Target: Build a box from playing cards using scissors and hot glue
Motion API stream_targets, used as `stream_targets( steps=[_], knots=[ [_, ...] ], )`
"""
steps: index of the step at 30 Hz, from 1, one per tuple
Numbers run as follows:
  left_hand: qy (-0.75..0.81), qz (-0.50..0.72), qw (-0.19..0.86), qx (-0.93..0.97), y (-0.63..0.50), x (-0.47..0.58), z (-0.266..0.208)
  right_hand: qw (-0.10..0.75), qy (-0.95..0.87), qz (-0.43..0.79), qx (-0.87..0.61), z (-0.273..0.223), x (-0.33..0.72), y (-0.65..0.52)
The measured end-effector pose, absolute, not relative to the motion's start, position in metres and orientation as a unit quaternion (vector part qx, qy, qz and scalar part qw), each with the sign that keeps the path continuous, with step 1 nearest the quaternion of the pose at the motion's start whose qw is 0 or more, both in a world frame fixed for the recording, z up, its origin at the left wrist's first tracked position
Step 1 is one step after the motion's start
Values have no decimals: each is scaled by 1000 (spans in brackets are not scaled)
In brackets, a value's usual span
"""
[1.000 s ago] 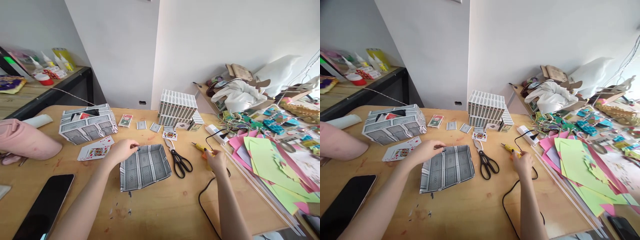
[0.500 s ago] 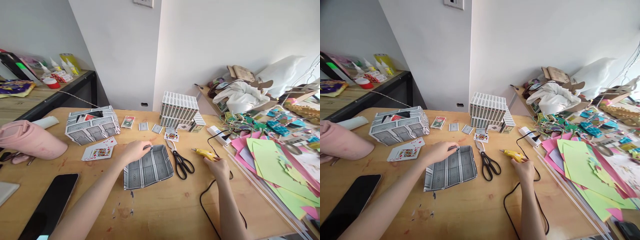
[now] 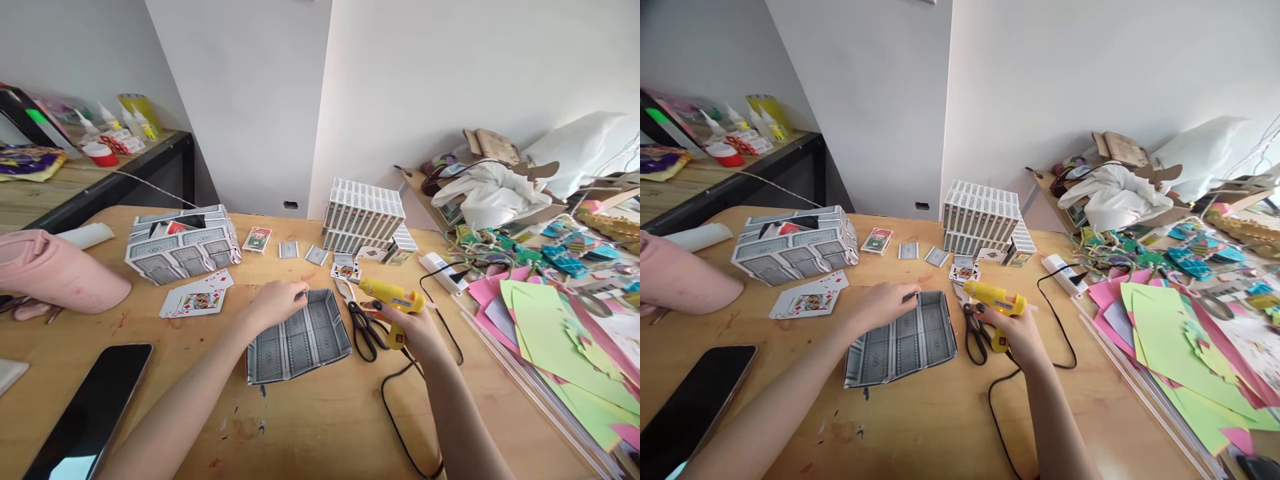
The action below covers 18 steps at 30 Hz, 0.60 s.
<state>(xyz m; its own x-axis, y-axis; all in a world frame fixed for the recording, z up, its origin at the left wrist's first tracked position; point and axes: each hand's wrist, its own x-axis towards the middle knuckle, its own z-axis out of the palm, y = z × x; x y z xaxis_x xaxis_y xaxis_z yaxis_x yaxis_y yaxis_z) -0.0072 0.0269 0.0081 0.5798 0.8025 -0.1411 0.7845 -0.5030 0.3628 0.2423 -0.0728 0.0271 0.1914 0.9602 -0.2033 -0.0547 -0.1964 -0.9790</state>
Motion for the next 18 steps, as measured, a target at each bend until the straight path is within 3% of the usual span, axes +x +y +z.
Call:
stream_targets(
  steps=[5,18],
  knots=[
    [451,24,193,871,26,-8,7,432,-465,504,-585,24,224,-61],
    [443,10,230,866,33,-27,10,284,-668,304,-617,20,212,-44]
  ],
)
